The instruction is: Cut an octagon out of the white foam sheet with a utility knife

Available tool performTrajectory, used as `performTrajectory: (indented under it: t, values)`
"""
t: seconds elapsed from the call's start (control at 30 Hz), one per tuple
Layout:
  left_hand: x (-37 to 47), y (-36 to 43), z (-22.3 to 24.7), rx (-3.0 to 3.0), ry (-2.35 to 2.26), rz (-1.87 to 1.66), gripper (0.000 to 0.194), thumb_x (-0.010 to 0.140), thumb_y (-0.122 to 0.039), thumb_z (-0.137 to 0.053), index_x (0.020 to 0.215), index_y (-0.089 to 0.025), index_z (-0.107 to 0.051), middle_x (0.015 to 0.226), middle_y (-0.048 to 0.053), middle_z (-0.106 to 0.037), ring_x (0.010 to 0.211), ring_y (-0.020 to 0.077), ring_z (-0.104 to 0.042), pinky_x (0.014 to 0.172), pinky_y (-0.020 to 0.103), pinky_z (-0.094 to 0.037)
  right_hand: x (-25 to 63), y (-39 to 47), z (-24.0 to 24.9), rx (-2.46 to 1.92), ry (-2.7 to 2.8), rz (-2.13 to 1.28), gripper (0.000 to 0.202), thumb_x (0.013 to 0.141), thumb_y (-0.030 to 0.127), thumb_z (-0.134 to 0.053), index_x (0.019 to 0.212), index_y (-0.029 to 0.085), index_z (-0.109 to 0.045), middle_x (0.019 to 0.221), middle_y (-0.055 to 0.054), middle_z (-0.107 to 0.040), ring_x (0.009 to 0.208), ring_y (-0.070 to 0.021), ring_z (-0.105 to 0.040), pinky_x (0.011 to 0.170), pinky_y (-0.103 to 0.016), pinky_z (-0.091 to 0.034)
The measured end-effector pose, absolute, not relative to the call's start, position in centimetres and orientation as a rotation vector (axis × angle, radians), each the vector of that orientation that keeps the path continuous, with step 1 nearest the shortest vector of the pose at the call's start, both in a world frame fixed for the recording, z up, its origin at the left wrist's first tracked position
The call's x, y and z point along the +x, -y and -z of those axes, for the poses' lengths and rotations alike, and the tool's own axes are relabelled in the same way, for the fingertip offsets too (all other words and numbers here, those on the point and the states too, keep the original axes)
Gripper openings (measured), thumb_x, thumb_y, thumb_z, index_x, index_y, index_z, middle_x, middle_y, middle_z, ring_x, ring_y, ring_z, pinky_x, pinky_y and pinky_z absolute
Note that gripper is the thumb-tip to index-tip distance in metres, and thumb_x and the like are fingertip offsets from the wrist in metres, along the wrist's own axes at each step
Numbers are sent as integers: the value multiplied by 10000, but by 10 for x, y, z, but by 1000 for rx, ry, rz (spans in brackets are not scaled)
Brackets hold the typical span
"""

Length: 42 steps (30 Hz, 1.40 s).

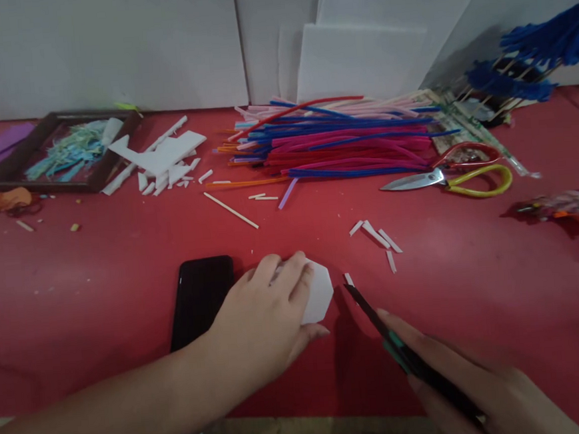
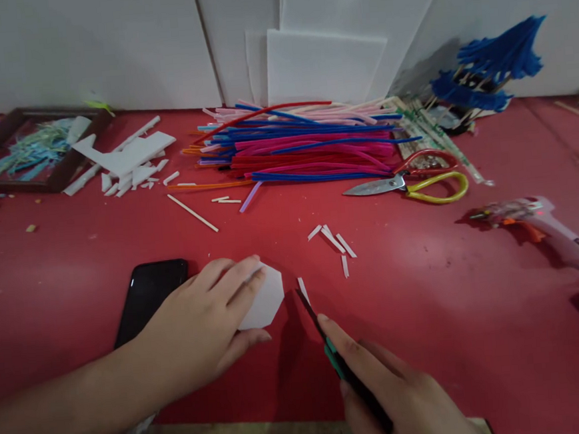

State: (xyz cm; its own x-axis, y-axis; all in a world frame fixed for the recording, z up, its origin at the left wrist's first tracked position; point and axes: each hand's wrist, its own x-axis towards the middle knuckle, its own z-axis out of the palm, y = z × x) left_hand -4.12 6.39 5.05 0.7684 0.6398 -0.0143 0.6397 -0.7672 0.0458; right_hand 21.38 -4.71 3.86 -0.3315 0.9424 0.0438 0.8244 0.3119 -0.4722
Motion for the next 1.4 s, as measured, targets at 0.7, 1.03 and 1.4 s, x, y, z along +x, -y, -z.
performTrajectory:
  t: [0.7,1.03,1.4]
  values:
    - [-62,-102,-53,2902,-632,61,584,881,-400,-783,1403,-215,-597,1483,103,-590,1277,343,-576,1056,504,-510,210,28,-42,-1638,2176,-469,487,991,216,-447,1463,226,-564,1306,-128,-735,1133,-273,-735,889,-413,-628]
    - [-45,-64,-48,2825,-1096,33,944,761,-632,-817,1404,5,-548,1403,295,-578,1111,387,-651,893,489,-598,203,29,-40,-1626,2151,-555,512,1006,243,-468,1515,266,-511,1338,-106,-721,1179,-250,-714,952,-385,-600]
    - [-48,-64,-55,2933,-874,-215,666,764,-516,-864,1229,-83,-667,1359,180,-659,1247,387,-609,1031,492,-559,198,26,-34,-1676,2117,-526,495,986,263,-472,1469,236,-581,1311,-153,-725,1144,-332,-725,934,-514,-616]
